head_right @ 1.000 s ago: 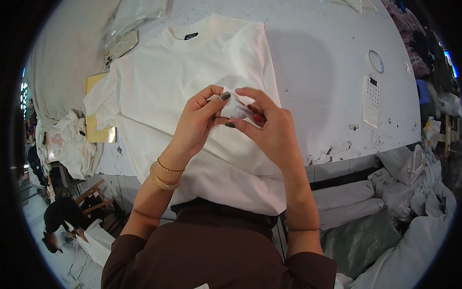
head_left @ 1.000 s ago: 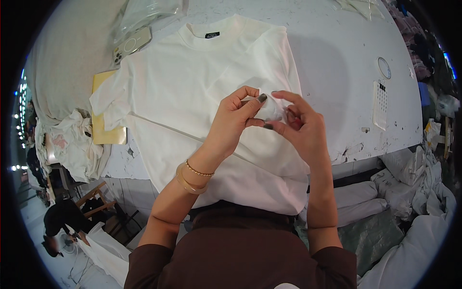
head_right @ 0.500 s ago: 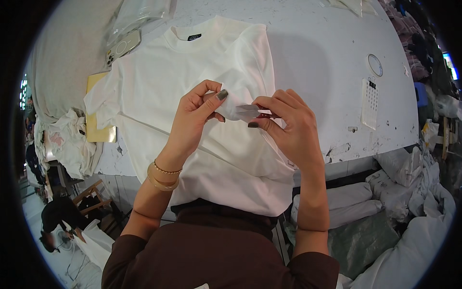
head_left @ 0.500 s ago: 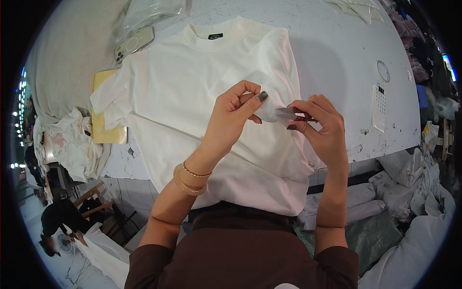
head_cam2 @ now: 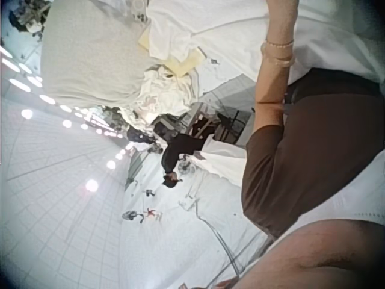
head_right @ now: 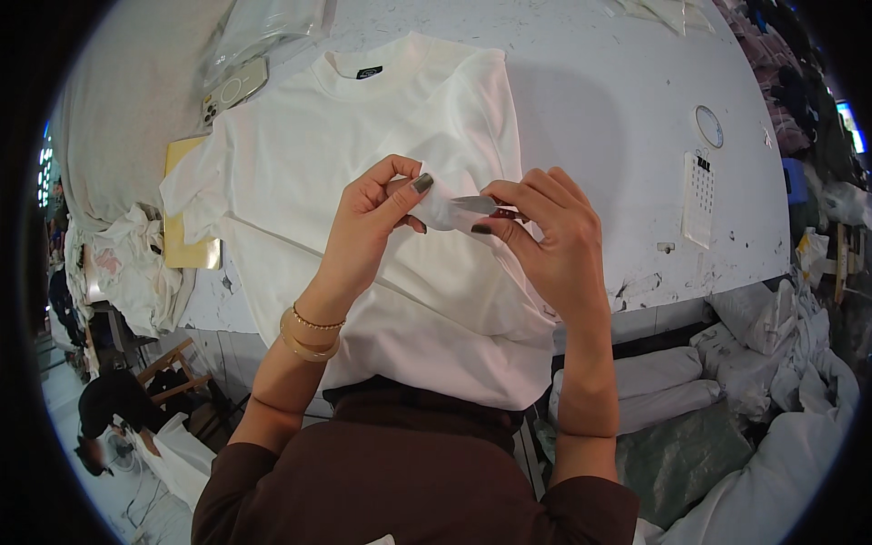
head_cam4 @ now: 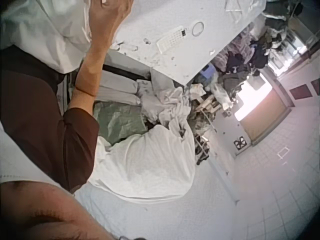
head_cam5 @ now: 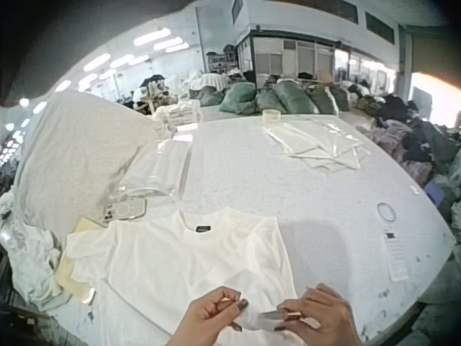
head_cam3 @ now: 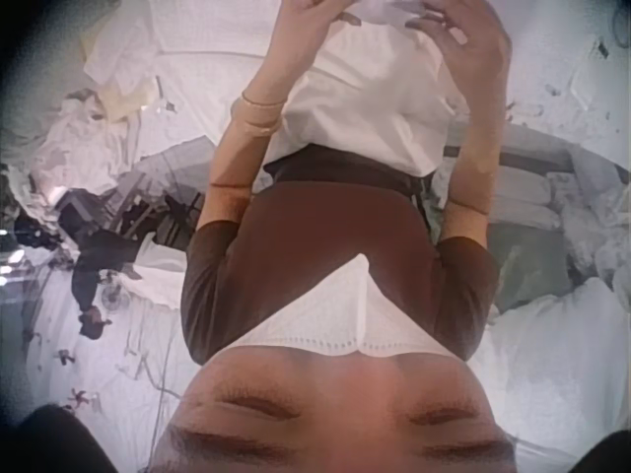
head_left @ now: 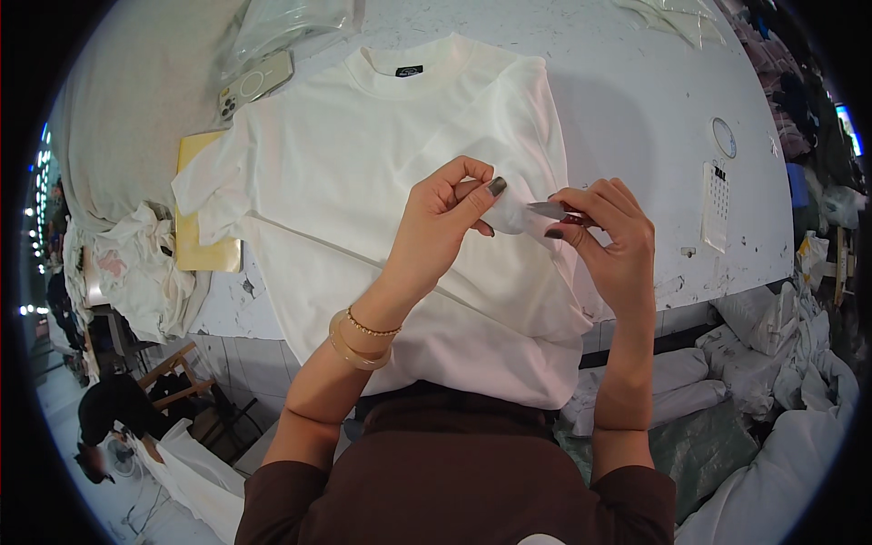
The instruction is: Inspecting a white t-shirt for loose threads, trimming them with small scissors, and folding the garment on a factory workbench.
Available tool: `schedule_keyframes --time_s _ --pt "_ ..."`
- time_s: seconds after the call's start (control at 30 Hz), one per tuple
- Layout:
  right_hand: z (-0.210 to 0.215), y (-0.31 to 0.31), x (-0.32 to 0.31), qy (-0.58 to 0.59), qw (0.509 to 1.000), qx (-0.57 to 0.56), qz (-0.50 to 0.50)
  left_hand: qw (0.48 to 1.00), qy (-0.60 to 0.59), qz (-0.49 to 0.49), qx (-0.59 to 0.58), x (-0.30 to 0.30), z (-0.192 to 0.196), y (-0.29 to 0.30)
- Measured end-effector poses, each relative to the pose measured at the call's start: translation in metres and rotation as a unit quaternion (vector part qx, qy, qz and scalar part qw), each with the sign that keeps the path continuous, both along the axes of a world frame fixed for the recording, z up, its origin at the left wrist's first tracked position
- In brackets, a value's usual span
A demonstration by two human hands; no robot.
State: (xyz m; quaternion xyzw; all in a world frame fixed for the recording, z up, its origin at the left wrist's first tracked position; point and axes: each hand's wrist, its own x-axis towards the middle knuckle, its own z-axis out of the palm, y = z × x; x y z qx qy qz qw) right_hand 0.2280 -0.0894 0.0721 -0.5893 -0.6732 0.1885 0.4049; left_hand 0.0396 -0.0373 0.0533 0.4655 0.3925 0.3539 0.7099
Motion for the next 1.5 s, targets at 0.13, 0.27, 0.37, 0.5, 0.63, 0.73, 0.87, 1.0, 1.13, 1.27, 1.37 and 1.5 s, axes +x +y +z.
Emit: schedule_keyframes --time_s 0.13,0.27,0.37,0.5,0.63,0.73,0.87,1.0,1.13,1.27,1.37,1.5 --pt "-0.001 -0.001 -0.002 -0.012 1.0 -0.008 0.018 1.0 0.001 -0.001 -0.002 0.0 0.0 0.0" --pt "0.0 0.001 -0.002 0.036 0.999 0.018 0.021 1.0 -0.006 0.0 -0.007 0.001 0.0 0.002" --pt "0.007 0.002 0.004 0.208 0.976 -0.027 -0.059 1.0 0.002 -0.003 -0.004 -0.002 -0.001 0.005" --pt "0.004 0.002 -0.019 0.107 0.992 -0.063 -0.023 1.0 -0.005 0.003 -0.013 -0.007 0.007 0.006" --pt "-0.03 -0.001 -0.017 0.113 0.974 -0.129 -0.151 0.995 -0.081 0.049 -0.015 -0.023 0.021 0.018" --pt "-0.03 0.022 0.059 0.26 0.895 0.001 -0.363 0.986 -0.007 0.154 0.062 -0.084 0.023 0.029" --pt "-0.088 -0.003 0.18 0.489 0.764 -0.002 -0.422 0.88 0.276 0.363 0.135 -0.208 -0.001 0.021" --pt "-0.083 -0.033 0.144 0.336 0.839 -0.105 -0.416 0.825 0.41 0.388 -0.002 -0.28 -0.027 -0.015" --pt "-0.074 -0.04 0.112 0.156 0.869 -0.197 -0.426 0.85 0.375 0.365 -0.062 -0.263 -0.034 -0.013" --pt "-0.041 -0.043 0.078 -0.054 0.89 -0.222 -0.396 0.865 0.357 0.332 -0.118 -0.261 -0.041 0.007" --pt "-0.038 -0.052 0.076 -0.077 0.875 -0.263 -0.399 0.859 0.377 0.318 -0.138 -0.26 -0.036 0.004" --pt "-0.07 -0.035 0.074 -0.032 0.913 -0.221 -0.341 0.854 0.393 0.306 -0.148 -0.265 -0.036 0.0"
